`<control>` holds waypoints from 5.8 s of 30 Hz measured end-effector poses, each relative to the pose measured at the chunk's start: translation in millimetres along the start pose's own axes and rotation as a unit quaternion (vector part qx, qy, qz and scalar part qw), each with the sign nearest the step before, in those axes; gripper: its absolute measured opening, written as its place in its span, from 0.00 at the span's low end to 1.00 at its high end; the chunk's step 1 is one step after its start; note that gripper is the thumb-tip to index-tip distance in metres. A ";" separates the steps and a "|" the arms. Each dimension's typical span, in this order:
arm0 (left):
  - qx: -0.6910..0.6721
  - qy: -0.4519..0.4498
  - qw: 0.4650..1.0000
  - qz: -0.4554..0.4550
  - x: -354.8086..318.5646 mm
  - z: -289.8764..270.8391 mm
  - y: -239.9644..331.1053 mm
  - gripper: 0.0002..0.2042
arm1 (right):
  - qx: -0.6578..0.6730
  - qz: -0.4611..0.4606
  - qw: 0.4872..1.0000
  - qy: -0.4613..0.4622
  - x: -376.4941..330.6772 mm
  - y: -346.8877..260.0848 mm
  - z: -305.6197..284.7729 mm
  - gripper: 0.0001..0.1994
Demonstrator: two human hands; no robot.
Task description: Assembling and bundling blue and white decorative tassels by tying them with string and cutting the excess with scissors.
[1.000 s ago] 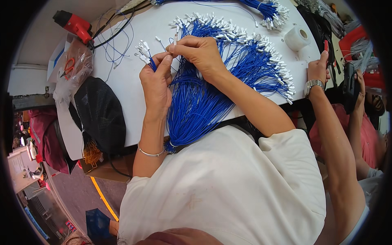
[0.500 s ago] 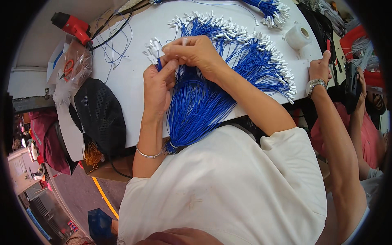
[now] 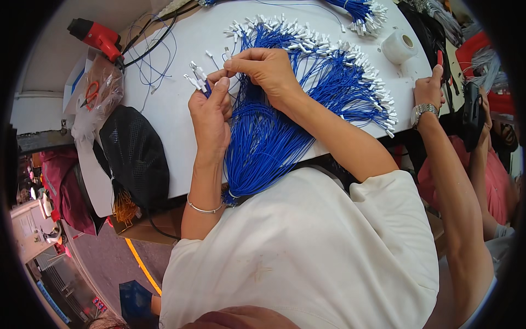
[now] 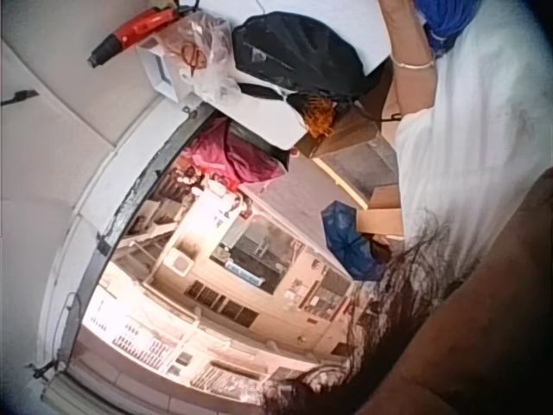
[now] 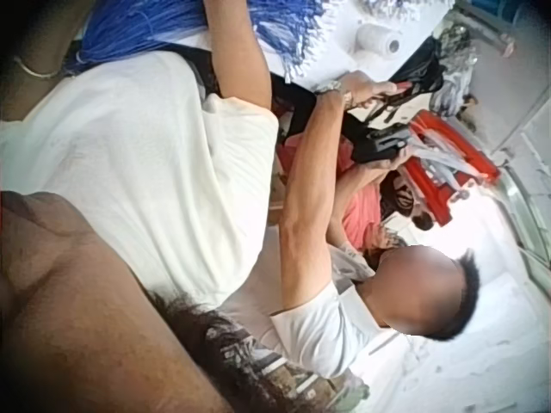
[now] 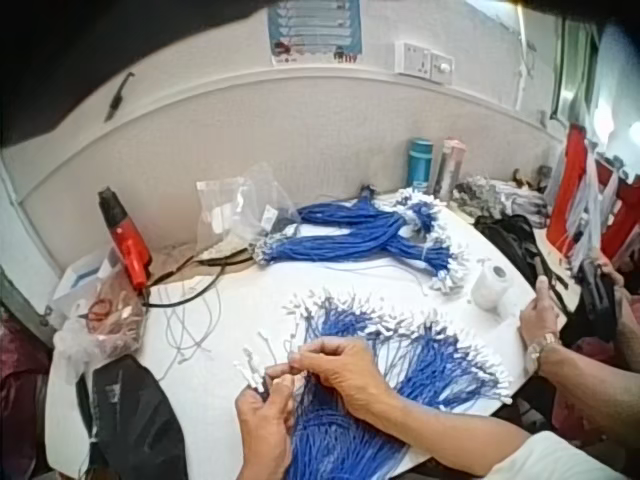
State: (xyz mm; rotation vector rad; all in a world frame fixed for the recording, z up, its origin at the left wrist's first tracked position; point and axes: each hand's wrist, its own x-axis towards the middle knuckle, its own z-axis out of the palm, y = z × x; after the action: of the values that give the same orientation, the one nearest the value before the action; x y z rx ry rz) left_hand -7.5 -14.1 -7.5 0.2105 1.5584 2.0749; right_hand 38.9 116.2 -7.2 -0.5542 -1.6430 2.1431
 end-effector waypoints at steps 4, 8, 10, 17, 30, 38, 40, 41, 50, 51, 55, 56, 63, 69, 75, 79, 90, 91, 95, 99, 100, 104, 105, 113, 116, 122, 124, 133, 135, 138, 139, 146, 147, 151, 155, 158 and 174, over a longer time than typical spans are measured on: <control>-0.038 -0.014 0.999 -0.024 -1.2 -3.0 -4.1 0.09 | 0.033 -0.008 0.999 0.012 -0.8 3.0 3.9 0.05; -0.034 -0.030 0.999 -0.023 -2.6 -3.2 -5.8 0.08 | 0.032 -0.038 0.998 0.038 3.4 10.4 3.8 0.05; -0.033 -0.035 0.999 -0.023 -3.2 -3.4 -6.2 0.08 | 0.032 -0.048 0.997 0.047 4.9 10.9 3.2 0.04; -0.073 -0.067 0.994 -0.047 -0.7 -12.4 -9.3 0.07 | 0.024 0.015 0.999 -0.020 4.2 0.3 4.8 0.06; -0.148 -0.074 0.983 -0.073 0.4 -10.3 -7.8 0.08 | -0.034 0.009 0.996 -0.083 1.5 4.4 2.4 0.08; -0.063 -0.004 0.998 -0.018 -4.3 -1.9 -9.5 0.09 | -0.043 -0.039 0.997 -0.059 -1.2 1.6 7.1 0.07; -0.047 0.009 0.999 -0.013 -5.1 -1.5 -9.5 0.09 | -0.052 -0.037 0.996 -0.061 -1.1 1.9 7.1 0.07; -0.044 0.011 0.999 -0.013 -5.3 -1.1 -9.5 0.09 | -0.068 -0.053 0.994 -0.062 -0.9 3.8 5.3 0.07; -0.024 -0.009 1.000 -0.009 -7.3 -7.2 -11.2 0.08 | -0.046 -0.046 0.997 -0.051 -1.0 11.1 6.6 0.06; -0.026 -0.015 1.000 -0.010 -7.2 -7.2 -11.3 0.07 | -0.037 -0.042 0.998 -0.041 0.0 10.0 7.0 0.07; -0.031 -0.032 0.999 -0.012 -6.9 -6.7 -11.7 0.07 | -0.011 -0.029 0.999 -0.011 2.4 2.6 8.2 0.08; -0.039 -0.034 0.998 -0.019 -6.8 -7.0 -11.9 0.07 | -0.008 -0.022 0.999 -0.021 2.6 0.1 9.1 0.08; -0.020 -0.041 0.997 -0.056 -5.6 -9.7 -13.8 0.09 | -0.144 -0.044 0.982 -0.115 1.6 -3.3 4.3 0.06; 0.005 -0.006 0.998 -0.057 -5.8 -5.8 -10.5 0.09 | -0.118 -0.063 0.987 -0.095 3.0 5.5 4.3 0.07; -0.112 -0.012 0.993 -0.023 -6.9 -6.2 -3.6 0.06 | -0.120 -0.040 0.991 -0.052 1.0 2.4 0.9 0.06; -0.038 -0.002 0.999 0.021 -8.7 -4.5 -6.6 0.06 | -0.047 -0.047 0.997 -0.039 -0.9 7.3 3.5 0.06; 0.144 0.034 0.981 0.128 -9.6 -1.6 -12.0 0.05 | -0.038 -0.062 0.997 0.020 4.2 -6.5 5.5 0.06; 0.142 0.037 0.980 0.135 -8.4 -2.2 -13.3 0.05 | -0.039 -0.063 0.997 0.019 5.1 -5.9 2.1 0.06; 0.136 0.047 0.978 0.154 -6.5 -3.0 -15.1 0.06 | -0.043 -0.067 0.997 0.016 6.1 -4.5 -7.2 0.07; 0.182 0.057 0.975 0.112 -13.9 0.8 -3.7 0.05 | -0.090 -0.093 0.992 0.008 4.6 -3.3 -9.1 0.05; 0.182 0.057 0.975 0.112 -13.9 1.0 -3.2 0.05 | -0.090 -0.093 0.992 0.008 4.1 -3.7 -8.9 0.05; 0.172 0.051 0.979 0.098 -10.5 0.6 -1.5 0.08 | -0.105 -0.106 0.989 -0.006 2.8 -4.5 -7.3 0.07; 0.172 0.051 0.979 0.097 -9.5 0.4 -2.9 0.08 | -0.105 -0.105 0.989 -0.007 2.8 -3.9 -7.0 0.07; 0.085 0.051 0.990 0.105 -5.9 -0.3 -12.0 0.10 | -0.098 -0.120 0.988 -0.024 3.9 -1.6 -6.9 0.07; 0.067 0.045 0.992 0.097 -6.5 -0.1 -11.2 0.10 | -0.089 -0.119 0.989 -0.017 3.5 -2.0 -6.6 0.07; 0.011 0.032 0.996 0.083 -6.6 -2.3 -9.3 0.10 | -0.052 -0.075 0.996 0.006 1.5 -6.3 -0.9 0.07; -0.013 0.031 0.997 0.072 -6.7 -4.3 -9.2 0.09 | -0.038 -0.044 0.998 0.002 1.0 -8.0 2.0 0.06; 0.067 0.043 0.992 0.094 -7.6 -1.8 -11.6 0.06 | -0.109 -0.077 0.990 -0.052 -1.7 2.6 -1.2 0.03; 0.080 0.044 0.991 0.097 -7.6 -1.3 -12.3 0.06 | -0.097 -0.070 0.992 -0.043 -1.8 4.4 -0.3 0.03; 0.096 0.034 0.988 0.112 -8.0 -1.1 -12.7 0.06 | -0.033 -0.075 0.996 -0.029 -0.7 7.0 1.7 0.04; 0.101 0.030 0.987 0.118 -8.2 -0.8 -13.1 0.06 | -0.012 -0.077 0.997 -0.024 -0.4 7.6 1.8 0.05; 0.059 0.029 0.989 0.129 -4.4 -0.5 -18.0 0.05 | 0.052 -0.004 0.999 0.012 1.4 5.5 3.3 0.05; 0.047 0.025 0.992 0.113 -4.5 -0.5 -16.2 0.05 | 0.061 -0.001 0.998 0.009 1.8 4.5 3.6 0.05; 0.034 0.020 0.996 0.078 -5.1 -3.9 -12.3 0.06 | 0.053 -0.014 0.998 -0.014 0.5 1.1 7.3 0.05; 0.072 0.028 0.995 0.069 -6.1 -6.7 -11.6 0.06 | -0.030 -0.068 0.995 -0.060 -2.7 0.1 10.9 0.05; 0.151 0.029 0.982 0.109 -8.9 -1.6 -13.5 0.06 | -0.141 -0.117 0.979 -0.085 -3.1 4.5 8.1 0.05; -0.034 0.016 0.998 0.056 -6.1 -4.9 -13.2 0.07 | -0.125 -0.104 0.985 -0.057 -5.0 4.2 5.9 0.04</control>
State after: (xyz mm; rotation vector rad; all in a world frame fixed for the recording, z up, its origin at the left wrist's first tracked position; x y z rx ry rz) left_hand -0.2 -18.8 -20.2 0.2456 1.5244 2.2243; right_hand 39.9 107.7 -9.5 -0.3178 -1.9545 1.8635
